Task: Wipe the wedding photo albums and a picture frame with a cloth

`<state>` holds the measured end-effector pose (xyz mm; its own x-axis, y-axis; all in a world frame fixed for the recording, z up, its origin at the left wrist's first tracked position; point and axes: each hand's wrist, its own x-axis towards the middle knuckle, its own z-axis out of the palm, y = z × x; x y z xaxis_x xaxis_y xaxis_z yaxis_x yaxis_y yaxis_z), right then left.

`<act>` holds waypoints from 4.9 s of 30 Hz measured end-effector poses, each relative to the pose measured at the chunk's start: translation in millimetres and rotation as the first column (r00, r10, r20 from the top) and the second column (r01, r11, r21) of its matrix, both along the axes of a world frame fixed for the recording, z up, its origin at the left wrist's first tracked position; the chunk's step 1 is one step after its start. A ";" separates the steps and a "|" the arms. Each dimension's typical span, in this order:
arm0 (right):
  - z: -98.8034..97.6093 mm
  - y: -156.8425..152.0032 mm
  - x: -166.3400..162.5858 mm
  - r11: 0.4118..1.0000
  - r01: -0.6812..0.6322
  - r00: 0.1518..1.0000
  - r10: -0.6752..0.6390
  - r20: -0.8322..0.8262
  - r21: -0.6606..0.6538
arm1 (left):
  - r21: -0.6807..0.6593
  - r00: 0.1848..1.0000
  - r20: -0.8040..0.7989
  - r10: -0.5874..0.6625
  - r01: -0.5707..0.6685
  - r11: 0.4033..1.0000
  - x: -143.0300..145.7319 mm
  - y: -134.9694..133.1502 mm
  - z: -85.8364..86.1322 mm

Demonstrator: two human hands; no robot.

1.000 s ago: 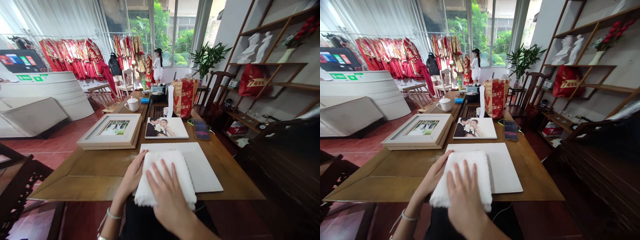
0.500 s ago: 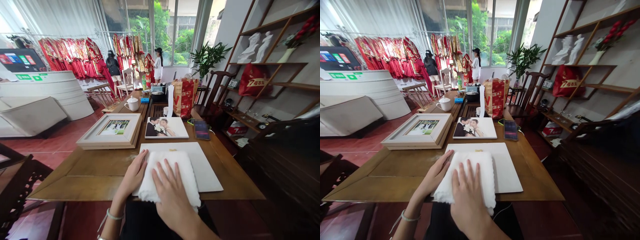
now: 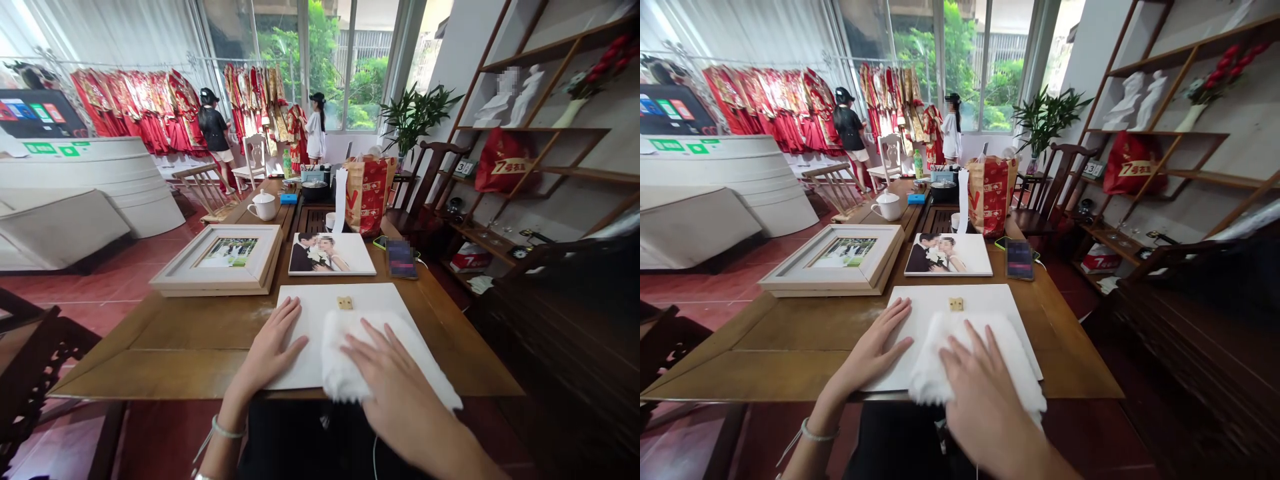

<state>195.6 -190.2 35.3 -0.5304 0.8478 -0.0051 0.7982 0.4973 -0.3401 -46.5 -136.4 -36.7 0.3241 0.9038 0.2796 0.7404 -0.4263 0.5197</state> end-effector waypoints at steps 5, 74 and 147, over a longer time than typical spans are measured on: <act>0.4 68.1 -21.4 0.997 0.067 0.998 -0.067 -0.009 -0.031 | -0.004 0.999 -0.038 -0.015 0.015 1.000 0.3 -1.4 3.9; -8.3 -7.1 36.7 0.912 -0.390 0.918 0.374 -0.136 -0.129 | 0.007 0.987 0.155 0.050 -0.051 0.999 1.5 2.0 -1.2; -45.9 106.1 74.7 0.960 0.254 0.965 -0.242 -0.104 0.121 | -0.019 0.993 0.101 0.061 -0.059 0.998 3.1 2.5 -2.7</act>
